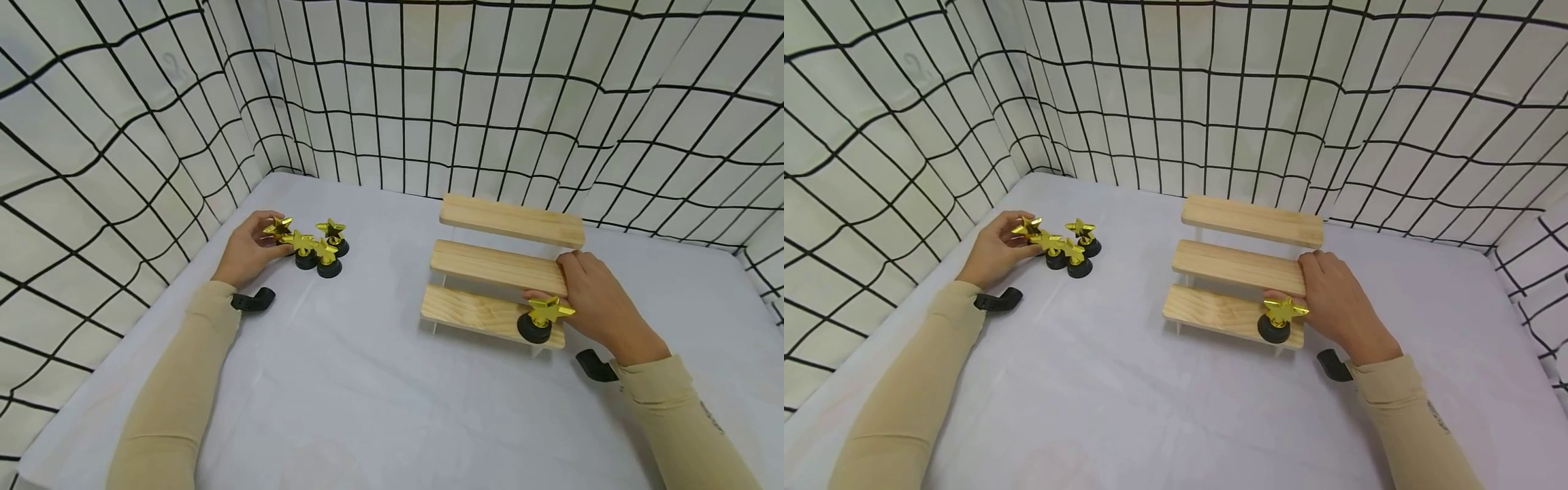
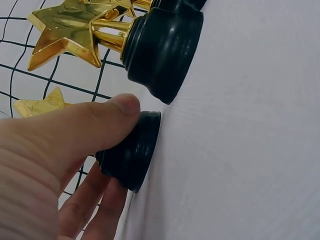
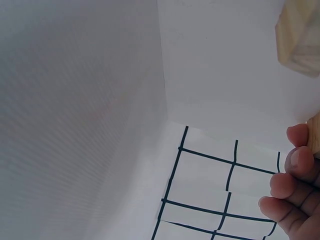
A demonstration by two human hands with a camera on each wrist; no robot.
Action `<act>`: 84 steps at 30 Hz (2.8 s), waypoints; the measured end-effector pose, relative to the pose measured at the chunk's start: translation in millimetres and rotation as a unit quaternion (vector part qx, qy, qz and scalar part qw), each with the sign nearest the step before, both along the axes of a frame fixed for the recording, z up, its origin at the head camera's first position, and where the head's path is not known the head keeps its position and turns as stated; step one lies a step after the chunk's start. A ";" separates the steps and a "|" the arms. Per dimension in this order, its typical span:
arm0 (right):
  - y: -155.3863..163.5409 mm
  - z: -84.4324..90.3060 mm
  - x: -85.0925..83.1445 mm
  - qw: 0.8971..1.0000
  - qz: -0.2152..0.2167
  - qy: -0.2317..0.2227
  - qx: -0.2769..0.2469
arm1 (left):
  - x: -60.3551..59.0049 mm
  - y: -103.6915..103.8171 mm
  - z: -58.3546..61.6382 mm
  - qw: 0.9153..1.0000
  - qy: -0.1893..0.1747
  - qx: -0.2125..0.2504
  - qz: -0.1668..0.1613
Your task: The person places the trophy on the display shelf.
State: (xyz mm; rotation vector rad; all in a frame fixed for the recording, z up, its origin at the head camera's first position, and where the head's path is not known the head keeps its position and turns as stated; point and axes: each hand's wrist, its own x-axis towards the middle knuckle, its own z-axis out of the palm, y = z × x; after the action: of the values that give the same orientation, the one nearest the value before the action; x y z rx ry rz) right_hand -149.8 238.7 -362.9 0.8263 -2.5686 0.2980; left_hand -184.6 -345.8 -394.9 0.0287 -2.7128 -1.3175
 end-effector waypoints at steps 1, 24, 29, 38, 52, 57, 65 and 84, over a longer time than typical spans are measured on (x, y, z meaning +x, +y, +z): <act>0.1 0.3 0.6 1.000 -0.004 -0.005 0.001 | 0.3 0.4 0.1 1.000 0.001 0.000 0.000; -0.1 -0.6 2.1 1.000 -0.006 -0.010 -0.004 | 2.4 -1.7 -1.4 1.000 0.004 0.009 0.014; 0.0 -0.4 2.1 1.000 -0.006 -0.010 -0.003 | 2.5 -1.5 -1.0 1.000 0.009 0.005 0.018; -0.4 -1.0 2.7 1.000 -0.011 -0.011 -0.006 | 1.1 -1.0 -0.1 1.000 0.018 0.010 0.023; -1.7 2.2 3.1 0.999 0.001 0.032 0.019 | 1.8 0.2 5.6 0.999 0.018 0.026 0.032; -1.7 0.4 0.9 0.999 0.017 0.050 0.011 | 3.2 1.3 8.3 0.999 0.015 0.029 0.037; -2.2 0.1 0.9 0.998 0.019 0.060 0.008 | 3.1 3.2 17.2 0.999 0.034 0.012 0.028; -0.8 0.9 -0.4 0.998 0.018 0.064 0.016 | 4.5 8.9 59.9 0.997 0.045 -0.055 0.012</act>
State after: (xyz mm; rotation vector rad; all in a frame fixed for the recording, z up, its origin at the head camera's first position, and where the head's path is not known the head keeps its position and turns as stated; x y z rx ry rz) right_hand -150.2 237.9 -362.0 0.8756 -2.4466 0.2075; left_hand -180.2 -336.9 -335.0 -0.0085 -2.6965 -1.1320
